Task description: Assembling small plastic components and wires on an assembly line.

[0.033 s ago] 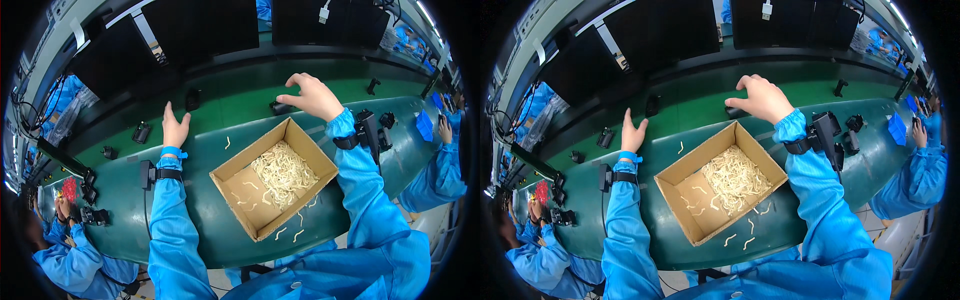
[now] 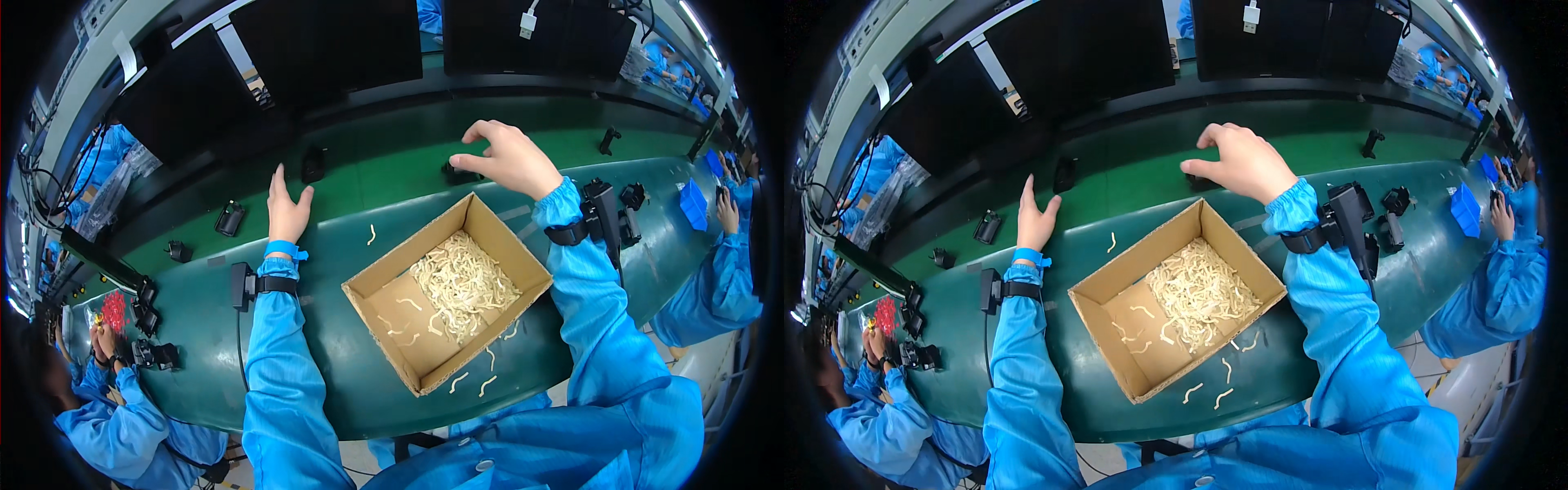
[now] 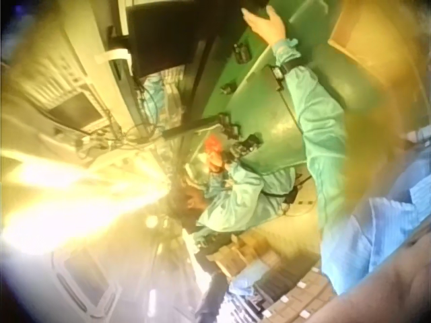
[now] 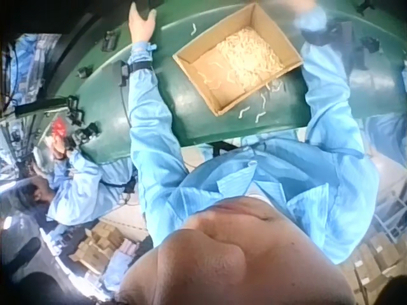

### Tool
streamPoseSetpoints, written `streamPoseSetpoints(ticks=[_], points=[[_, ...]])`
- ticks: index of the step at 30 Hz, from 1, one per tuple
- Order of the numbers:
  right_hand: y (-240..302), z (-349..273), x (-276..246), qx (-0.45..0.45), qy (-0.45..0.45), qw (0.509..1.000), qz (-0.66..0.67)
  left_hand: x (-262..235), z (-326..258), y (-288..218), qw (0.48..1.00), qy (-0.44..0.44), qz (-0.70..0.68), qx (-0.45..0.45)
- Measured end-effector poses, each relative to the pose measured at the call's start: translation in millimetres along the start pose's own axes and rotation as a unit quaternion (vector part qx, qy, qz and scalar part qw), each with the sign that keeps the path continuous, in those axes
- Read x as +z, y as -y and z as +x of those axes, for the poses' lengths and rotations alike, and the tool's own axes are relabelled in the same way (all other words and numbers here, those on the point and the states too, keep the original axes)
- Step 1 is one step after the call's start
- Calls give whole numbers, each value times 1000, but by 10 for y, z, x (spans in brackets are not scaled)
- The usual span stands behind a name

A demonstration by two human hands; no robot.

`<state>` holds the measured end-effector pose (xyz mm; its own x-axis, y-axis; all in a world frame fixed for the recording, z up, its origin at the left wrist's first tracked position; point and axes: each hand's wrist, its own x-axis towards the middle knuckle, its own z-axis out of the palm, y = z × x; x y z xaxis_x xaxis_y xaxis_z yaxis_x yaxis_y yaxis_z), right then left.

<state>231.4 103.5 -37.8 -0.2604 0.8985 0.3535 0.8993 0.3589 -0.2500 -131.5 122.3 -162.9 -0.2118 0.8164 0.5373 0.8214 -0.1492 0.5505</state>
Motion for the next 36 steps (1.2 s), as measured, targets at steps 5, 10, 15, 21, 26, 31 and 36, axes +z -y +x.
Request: streamPoseSetpoints(ticks=[5,10,15,21,26,31,36], points=[[148,-76,-223,-46,67,983,163,150,90,-137,993,36,97,64],[267,-168,-448,-120,65,964,228,-18,190,-406,1000,-18,3,22],[470,-353,-411,-132,60,893,426,-557,-111,-1725,933,-6,-282,225],[738,-568,-642,-276,32,839,468,-1088,-680,-2423,894,139,-300,301],[701,-566,-671,-317,-38,885,338,-1227,-753,-2454,699,262,-665,8],[744,-657,-805,-282,-184,892,302,-1228,-773,-2487,701,188,-687,-31],[845,-815,-768,-157,-77,846,503,-1215,-814,-2508,732,124,-669,-44]])
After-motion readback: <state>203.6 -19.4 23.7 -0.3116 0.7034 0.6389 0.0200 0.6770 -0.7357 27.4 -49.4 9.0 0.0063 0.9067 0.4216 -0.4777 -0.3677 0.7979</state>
